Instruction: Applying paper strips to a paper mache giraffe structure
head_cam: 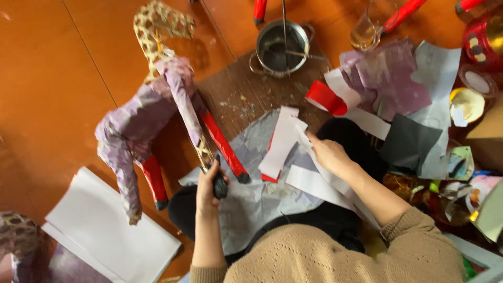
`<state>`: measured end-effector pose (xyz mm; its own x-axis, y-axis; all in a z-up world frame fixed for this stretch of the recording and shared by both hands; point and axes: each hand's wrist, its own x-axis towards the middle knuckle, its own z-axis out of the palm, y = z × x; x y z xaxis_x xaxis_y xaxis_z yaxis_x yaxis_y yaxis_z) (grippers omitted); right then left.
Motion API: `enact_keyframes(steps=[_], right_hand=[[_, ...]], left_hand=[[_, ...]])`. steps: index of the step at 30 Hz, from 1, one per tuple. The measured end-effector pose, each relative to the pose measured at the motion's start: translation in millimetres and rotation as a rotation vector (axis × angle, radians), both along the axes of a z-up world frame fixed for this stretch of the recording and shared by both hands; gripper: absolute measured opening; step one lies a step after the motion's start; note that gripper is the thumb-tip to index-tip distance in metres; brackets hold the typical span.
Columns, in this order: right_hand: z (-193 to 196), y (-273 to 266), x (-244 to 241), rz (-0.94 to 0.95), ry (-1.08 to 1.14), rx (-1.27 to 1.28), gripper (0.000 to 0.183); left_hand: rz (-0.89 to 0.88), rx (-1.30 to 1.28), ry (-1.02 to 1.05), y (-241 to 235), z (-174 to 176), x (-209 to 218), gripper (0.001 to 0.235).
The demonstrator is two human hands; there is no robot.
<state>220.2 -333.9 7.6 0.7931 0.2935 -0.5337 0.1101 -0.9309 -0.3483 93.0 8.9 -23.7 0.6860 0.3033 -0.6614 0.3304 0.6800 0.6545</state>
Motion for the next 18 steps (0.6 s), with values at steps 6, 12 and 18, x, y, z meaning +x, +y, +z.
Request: enact_keyframes(steps=[6, 12, 18], right_hand=[[21, 47, 128, -0.302, -0.514, 0.353, 0.016], [-21, 126, 251, -0.118, -0.581, 0.012, 0.014], [-71, 163, 284, -0.027, -0.06, 0.085, 0.05]], left_hand=[[-0.015, 0.098, 0.043, -1, -3, -1, 0.027], [0.034, -0.002, 0.149, -3, 19, 3, 0.03], [0.074, -0.076, 0.134, -2, 22, 4, 0.028]])
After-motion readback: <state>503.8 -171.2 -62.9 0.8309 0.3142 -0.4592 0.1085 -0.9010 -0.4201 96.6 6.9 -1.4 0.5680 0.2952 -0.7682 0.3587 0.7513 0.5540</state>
